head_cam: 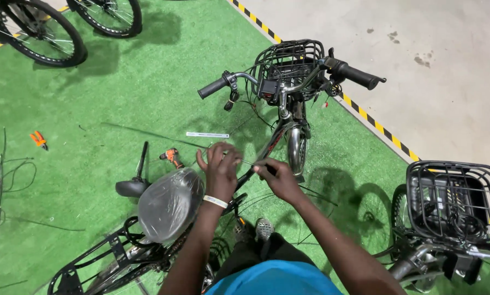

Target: The person uses red pliers to cut a black cable and then routes the cable along the bicycle frame. They thread the cable through the handlebars and down the frame to the rear wheel area, securing it near the chain and battery pack.

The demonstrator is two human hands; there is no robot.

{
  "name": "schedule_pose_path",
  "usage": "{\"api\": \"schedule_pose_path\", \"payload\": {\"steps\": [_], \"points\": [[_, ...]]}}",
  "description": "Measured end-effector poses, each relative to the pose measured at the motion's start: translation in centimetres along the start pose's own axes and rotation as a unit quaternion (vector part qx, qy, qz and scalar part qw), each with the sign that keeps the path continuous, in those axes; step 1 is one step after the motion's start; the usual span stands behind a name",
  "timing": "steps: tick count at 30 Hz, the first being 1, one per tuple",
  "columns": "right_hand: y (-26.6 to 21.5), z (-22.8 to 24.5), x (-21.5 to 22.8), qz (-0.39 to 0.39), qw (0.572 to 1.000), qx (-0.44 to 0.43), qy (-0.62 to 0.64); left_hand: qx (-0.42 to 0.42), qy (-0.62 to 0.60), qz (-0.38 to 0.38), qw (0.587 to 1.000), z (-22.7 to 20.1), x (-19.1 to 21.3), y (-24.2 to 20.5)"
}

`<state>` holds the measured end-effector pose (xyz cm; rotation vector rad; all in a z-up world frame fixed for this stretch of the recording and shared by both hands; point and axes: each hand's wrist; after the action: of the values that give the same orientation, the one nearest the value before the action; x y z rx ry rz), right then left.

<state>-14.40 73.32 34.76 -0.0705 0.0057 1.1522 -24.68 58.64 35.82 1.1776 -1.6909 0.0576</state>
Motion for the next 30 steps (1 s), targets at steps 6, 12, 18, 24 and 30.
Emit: {"api": "schedule_pose_path", "payload": {"steps": [6, 12, 18, 24, 30], "points": [[0.6, 2.4, -2.1, -0.016, 0.999, 0.011, 0.05, 0.229, -0.184, -0.133, 0.946, -3.1, -3.1, -2.0], [0.2, 0.8, 1.3, -0.007, 0.998, 0.011, -0.066, 0.373, -0.41, -0.002, 0.833, -1.6, -2.7, 0.1], [-0.9, -5.6, 11.0, -0.133, 0.991, -0.019, -0.007, 0.456, -0.489, -0.201, 0.716, 6.2, 1.4, 7.4], [3.3, -3.2, 11.0, -0.129, 0.991, -0.015, 0.012, 0.393, -0.542, -0.091, 0.737, 1.7, -1.4, 9.6], [9.7, 0.0, 10.6, -0.022, 0.999, 0.04, -0.011, 0.293, -0.496, 0.095, 0.812, -3.4, -11.6, 8.2]]}}
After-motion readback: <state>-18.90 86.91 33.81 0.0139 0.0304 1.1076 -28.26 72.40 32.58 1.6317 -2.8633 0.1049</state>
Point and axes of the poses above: each hand's wrist, its own y-axis towards the middle knuckle, its own x-axis out of the back of the hand, z = x × y, and after that the axes turned 9 degrees about y, right-handed
